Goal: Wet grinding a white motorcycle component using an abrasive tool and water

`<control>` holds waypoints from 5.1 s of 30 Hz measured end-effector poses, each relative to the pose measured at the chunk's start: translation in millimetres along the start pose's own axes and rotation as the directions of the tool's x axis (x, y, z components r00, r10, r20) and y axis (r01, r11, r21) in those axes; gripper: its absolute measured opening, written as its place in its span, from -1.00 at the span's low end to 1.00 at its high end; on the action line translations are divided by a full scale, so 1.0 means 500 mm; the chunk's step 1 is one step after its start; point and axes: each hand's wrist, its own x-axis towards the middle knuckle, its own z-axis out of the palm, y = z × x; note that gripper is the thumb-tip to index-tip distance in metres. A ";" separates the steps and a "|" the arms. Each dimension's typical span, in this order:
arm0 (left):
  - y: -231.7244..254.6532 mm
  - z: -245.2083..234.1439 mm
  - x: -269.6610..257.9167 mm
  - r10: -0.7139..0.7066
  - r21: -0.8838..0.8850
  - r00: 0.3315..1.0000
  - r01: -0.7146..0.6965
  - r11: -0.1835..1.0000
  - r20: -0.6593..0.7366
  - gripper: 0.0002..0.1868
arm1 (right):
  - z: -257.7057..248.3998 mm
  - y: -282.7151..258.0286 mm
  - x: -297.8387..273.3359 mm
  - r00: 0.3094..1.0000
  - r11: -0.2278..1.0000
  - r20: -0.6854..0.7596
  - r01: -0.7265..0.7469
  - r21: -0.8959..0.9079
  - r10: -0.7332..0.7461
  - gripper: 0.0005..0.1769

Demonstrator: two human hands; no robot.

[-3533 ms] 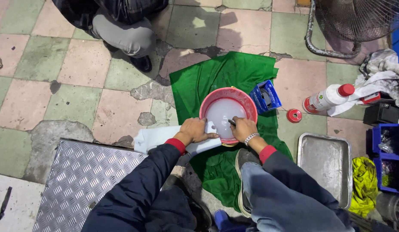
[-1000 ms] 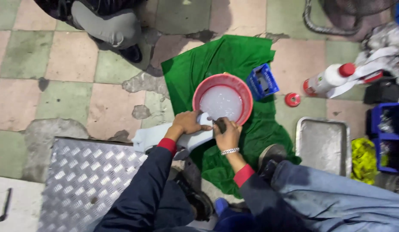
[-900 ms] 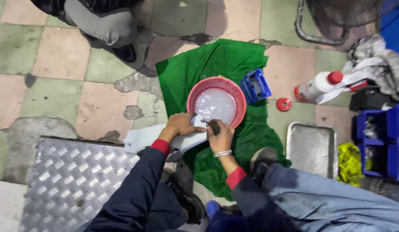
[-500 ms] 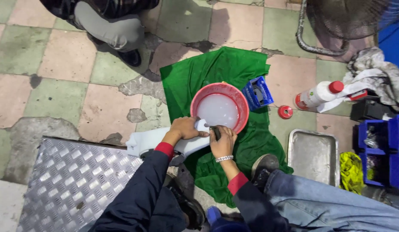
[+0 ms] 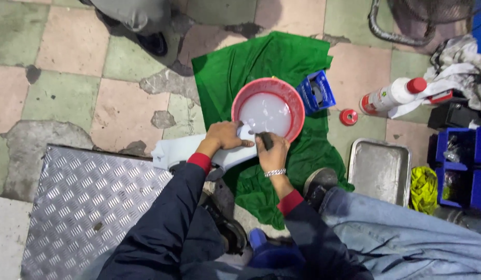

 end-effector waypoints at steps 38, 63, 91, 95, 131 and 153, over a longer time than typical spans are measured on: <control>-0.004 0.016 0.013 0.011 -0.106 1.000 -0.014 0.994 -0.027 -0.09 | 0.010 0.001 0.007 0.999 0.977 -0.032 -0.011 -0.215 0.004 -0.68; -0.002 0.018 0.014 0.009 -0.112 1.000 -0.012 0.994 -0.024 -0.10 | 0.032 0.019 0.020 1.000 0.961 0.013 -0.019 -0.277 0.023 -0.75; -0.005 0.034 0.019 0.027 -0.103 0.999 -0.031 0.994 -0.044 -0.05 | 0.000 0.017 -0.007 0.998 0.972 -0.061 0.008 -0.235 -0.023 -0.69; -0.010 0.024 0.015 0.030 -0.104 0.996 -0.038 0.994 -0.079 -0.07 | 0.000 0.008 -0.015 0.995 0.971 -0.074 0.050 -0.234 -0.069 -0.69; -0.002 0.021 0.005 0.038 -0.142 0.994 -0.052 0.989 -0.100 -0.11 | -0.005 0.008 -0.010 0.997 0.988 -0.069 -0.050 -0.146 0.041 -0.65; -0.002 0.013 -0.006 0.039 -0.158 0.994 -0.054 0.986 -0.099 -0.12 | 0.002 0.057 0.199 0.895 0.888 0.337 -0.124 -0.443 0.293 -0.59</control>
